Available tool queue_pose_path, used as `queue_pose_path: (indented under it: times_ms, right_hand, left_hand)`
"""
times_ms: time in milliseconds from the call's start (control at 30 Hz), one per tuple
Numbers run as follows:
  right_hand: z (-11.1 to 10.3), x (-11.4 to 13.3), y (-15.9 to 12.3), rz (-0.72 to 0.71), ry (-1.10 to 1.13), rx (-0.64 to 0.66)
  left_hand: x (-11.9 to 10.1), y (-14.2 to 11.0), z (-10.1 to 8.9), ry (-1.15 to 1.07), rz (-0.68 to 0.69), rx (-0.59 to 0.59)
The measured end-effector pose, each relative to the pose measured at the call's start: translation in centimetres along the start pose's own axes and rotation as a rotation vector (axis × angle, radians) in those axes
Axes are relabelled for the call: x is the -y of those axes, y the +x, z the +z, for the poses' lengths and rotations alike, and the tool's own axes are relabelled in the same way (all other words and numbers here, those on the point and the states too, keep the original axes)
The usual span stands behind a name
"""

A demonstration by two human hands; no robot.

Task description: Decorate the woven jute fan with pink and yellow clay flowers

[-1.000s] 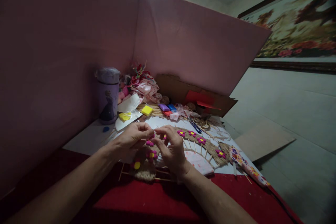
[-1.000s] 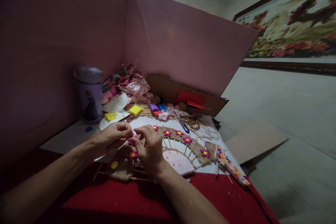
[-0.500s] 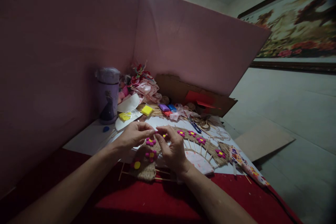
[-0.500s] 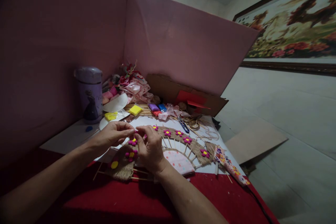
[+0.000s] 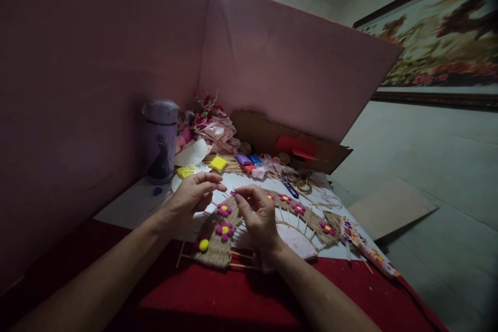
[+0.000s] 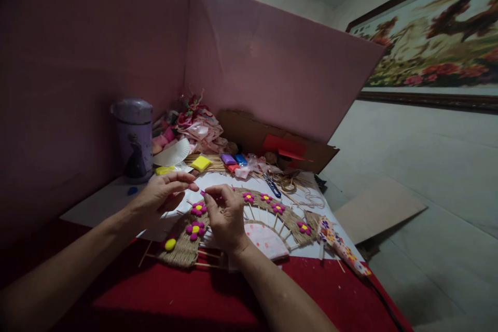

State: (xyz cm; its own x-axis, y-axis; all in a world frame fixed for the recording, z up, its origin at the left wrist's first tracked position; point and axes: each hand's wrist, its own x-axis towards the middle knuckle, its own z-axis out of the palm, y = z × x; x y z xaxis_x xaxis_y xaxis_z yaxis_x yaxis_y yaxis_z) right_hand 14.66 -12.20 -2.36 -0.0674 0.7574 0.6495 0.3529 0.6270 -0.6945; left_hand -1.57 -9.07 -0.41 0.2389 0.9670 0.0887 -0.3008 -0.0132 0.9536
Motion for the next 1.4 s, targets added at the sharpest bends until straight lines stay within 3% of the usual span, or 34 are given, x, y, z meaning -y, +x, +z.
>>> queue_pose_path:
  times_ms: [133, 400, 700, 833, 1067, 1167, 1400]
  right_hand:
    - [0.28, -0.38, 0.02, 0.017, 0.077, 0.003]
    - [0.4, -0.47, 0.03, -0.006, 0.144, 0.019]
    - [0.41, -0.75, -0.09, 0.087, 0.146, 0.005]
    - [0.43, -0.78, 0.03, 0.097, 0.236, -0.02]
    - [0.34, -0.65, 0.22, 0.113, 0.262, 0.039]
    - [0.41, -0.61, 0.22, 0.163, 0.347, 0.049]
    - [0.34, -0.54, 0.2, 0.133, 0.333, 0.002]
  left_hand:
    - [0.28, -0.05, -0.21, -0.059, -0.045, 0.036]
    - [0.25, -0.29, -0.21, -0.12, -0.138, 0.234]
    - [0.29, 0.09, -0.59, -0.397, -0.268, 0.107]
    - [0.09, 0.11, -0.53, -0.297, -0.188, 0.08]
    - [-0.19, -0.35, -0.22, -0.146, -0.189, 0.055]
    - [-0.32, -0.39, -0.26, -0.143, -0.222, 0.031]
    - [-0.37, -0.21, -0.59, -0.187, -0.208, 0.047]
